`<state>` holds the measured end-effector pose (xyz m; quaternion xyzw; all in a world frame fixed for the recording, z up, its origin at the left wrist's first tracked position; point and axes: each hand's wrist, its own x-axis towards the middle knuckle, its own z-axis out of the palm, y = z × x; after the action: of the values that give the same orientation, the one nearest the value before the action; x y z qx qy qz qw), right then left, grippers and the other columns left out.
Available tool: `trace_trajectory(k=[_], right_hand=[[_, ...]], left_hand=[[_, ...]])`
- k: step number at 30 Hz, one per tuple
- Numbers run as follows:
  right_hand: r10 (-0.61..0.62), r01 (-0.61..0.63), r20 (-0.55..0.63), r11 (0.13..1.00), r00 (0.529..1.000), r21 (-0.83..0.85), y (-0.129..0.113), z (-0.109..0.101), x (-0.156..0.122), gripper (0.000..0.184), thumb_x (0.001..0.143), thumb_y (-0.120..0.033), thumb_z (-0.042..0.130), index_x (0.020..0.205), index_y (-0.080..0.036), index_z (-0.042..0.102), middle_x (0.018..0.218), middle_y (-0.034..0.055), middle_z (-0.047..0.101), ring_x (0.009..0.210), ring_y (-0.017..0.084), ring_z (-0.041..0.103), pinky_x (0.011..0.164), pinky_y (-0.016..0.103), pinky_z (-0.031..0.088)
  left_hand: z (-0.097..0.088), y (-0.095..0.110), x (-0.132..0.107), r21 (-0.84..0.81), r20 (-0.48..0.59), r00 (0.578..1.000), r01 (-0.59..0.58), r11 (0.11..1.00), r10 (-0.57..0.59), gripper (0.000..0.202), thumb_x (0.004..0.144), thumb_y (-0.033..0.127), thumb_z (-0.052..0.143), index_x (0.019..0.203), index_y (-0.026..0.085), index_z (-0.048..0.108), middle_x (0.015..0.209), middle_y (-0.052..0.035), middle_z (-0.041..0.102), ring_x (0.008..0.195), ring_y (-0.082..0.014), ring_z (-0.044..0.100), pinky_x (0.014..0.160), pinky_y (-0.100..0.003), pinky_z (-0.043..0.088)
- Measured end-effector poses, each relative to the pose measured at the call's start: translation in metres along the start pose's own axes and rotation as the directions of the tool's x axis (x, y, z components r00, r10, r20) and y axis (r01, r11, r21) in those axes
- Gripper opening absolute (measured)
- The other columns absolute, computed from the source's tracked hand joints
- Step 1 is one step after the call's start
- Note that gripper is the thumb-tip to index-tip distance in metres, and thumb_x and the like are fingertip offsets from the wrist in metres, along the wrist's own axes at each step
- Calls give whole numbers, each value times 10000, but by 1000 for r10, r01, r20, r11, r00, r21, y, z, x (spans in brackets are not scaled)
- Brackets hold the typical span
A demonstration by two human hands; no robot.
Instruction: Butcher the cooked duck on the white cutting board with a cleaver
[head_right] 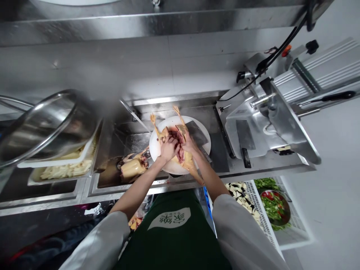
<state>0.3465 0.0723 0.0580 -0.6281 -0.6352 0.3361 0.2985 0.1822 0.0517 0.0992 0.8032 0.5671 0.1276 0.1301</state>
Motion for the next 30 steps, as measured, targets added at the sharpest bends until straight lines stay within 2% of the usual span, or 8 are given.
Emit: trace_trajectory(k=[3,6,9,14,17,21,26,30], right_hand=[[77,-98,-173,988,982,-120,-12,17,-24,880,844,-264,642,1629,-162,258,1420,201,519,1241,322,581,1042,453,501],[0,-73,-282,966,959,-250,-20,33,-51,797,912,-304,577,1631,-164,263,1532,218,381,1386,349,440,1138,506,415],[-7,-87,-281,944,960,-320,-19,44,-66,796,938,-303,539,1652,-164,215,1568,226,335,1408,367,401,1126,531,420],[35,-131,-243,910,970,-393,-11,48,-63,777,986,-351,491,1674,-183,174,1538,228,422,1290,369,541,1003,504,525],[17,-109,-214,899,977,-425,-6,45,-59,802,981,-343,499,1676,-142,152,1527,239,463,1267,363,576,983,476,551],[-26,-59,-178,888,984,-455,0,37,-55,832,958,-287,491,1663,-61,112,1555,254,455,1339,365,543,1047,482,527],[-61,3,-113,894,992,-449,9,27,-46,881,938,-265,495,1663,-60,38,1574,242,451,1354,349,547,1071,489,518],[16,-54,-85,887,996,-458,17,21,-43,854,964,-295,474,1660,-62,36,1557,250,469,1268,330,612,1015,455,549]], left_hand=[[6,-5,-3,33,96,990,-104,994,101,180,895,257,580,1022,189,689,1187,-161,682,1357,-369,465,1152,-681,258],[15,-22,-13,21,37,989,-142,990,141,150,887,263,582,961,194,693,1149,-143,689,1361,-369,470,1154,-659,261],[24,-38,-23,-6,-42,983,-180,984,180,133,891,276,580,862,200,685,1093,-123,698,1389,-359,469,1173,-618,253],[41,-49,-33,-54,-163,975,-159,986,149,125,866,284,599,800,212,676,990,-103,698,1373,-345,511,1175,-574,273],[51,-52,-37,-89,-205,972,-138,986,117,127,844,291,609,751,215,650,934,-95,685,1347,-348,538,1151,-565,300],[63,-55,-40,-141,-267,960,-123,982,82,152,813,290,613,682,216,596,835,-85,654,1300,-350,571,1118,-561,317],[75,-56,-42,-193,-318,948,-81,978,16,172,791,301,612,649,222,556,819,-79,643,1272,-339,584,1117,-553,302],[86,-58,-45,-238,-347,938,-92,967,3,181,777,294,607,627,225,534,764,-68,613,1222,-329,606,1100,-543,312]])
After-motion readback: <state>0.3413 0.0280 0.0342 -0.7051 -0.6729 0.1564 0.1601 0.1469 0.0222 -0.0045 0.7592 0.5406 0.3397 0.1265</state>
